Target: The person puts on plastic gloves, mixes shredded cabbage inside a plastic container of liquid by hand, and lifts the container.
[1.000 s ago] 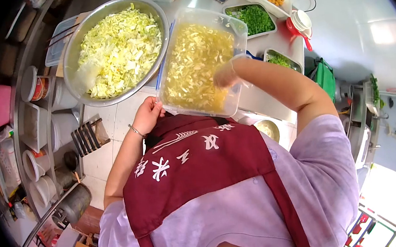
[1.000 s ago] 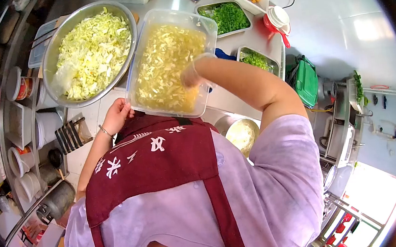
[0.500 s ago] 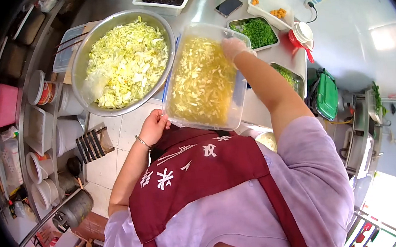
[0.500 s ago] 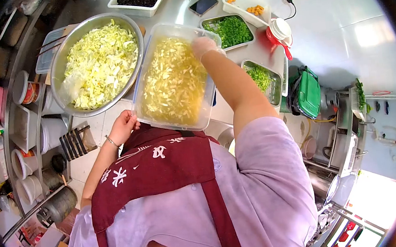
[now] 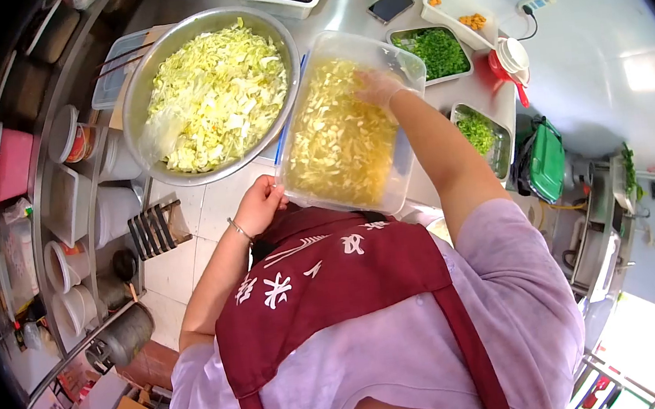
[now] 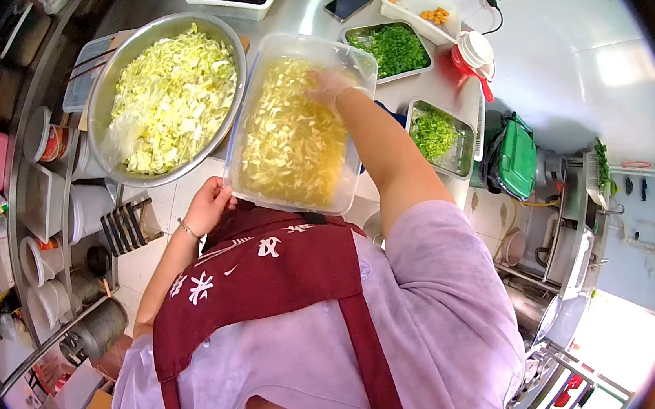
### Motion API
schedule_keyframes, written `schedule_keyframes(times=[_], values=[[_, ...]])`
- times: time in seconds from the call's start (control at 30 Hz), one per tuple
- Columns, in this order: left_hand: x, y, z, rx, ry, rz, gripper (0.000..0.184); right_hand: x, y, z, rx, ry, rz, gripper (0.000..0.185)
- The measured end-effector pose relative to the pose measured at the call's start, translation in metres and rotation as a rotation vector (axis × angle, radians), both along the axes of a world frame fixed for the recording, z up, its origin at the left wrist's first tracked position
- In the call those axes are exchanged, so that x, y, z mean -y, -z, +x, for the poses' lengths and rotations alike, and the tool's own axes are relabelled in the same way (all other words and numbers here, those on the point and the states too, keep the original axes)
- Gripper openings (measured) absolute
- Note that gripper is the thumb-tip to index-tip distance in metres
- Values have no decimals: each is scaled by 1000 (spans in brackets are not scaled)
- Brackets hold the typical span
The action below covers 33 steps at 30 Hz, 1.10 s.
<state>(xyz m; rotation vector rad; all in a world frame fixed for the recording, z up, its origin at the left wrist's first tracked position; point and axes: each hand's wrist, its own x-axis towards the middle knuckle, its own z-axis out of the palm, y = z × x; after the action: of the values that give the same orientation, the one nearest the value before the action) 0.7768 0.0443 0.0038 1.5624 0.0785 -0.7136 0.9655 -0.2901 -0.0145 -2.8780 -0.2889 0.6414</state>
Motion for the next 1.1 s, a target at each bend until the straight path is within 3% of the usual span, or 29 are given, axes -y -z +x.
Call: schedule_keyframes(times=[0.13, 0.2, 0.63, 0.97, 1.1], values=[[1, 1, 0, -3, 0, 8, 16, -15, -3, -1, 6, -136, -70, 67], [1, 2, 0, 1, -16, -5, 16, -21, 18, 7, -10, 143, 70, 69], [0, 1, 0, 21, 23, 33, 12, -74, 1, 0, -108, 88, 122, 69], [-1, 4, 0, 36, 12, 16, 16, -101, 26, -22, -161, -261, 47, 63], [0, 0, 0, 23, 28, 37, 16, -113, -20, -53, -244, -451, 93, 64]])
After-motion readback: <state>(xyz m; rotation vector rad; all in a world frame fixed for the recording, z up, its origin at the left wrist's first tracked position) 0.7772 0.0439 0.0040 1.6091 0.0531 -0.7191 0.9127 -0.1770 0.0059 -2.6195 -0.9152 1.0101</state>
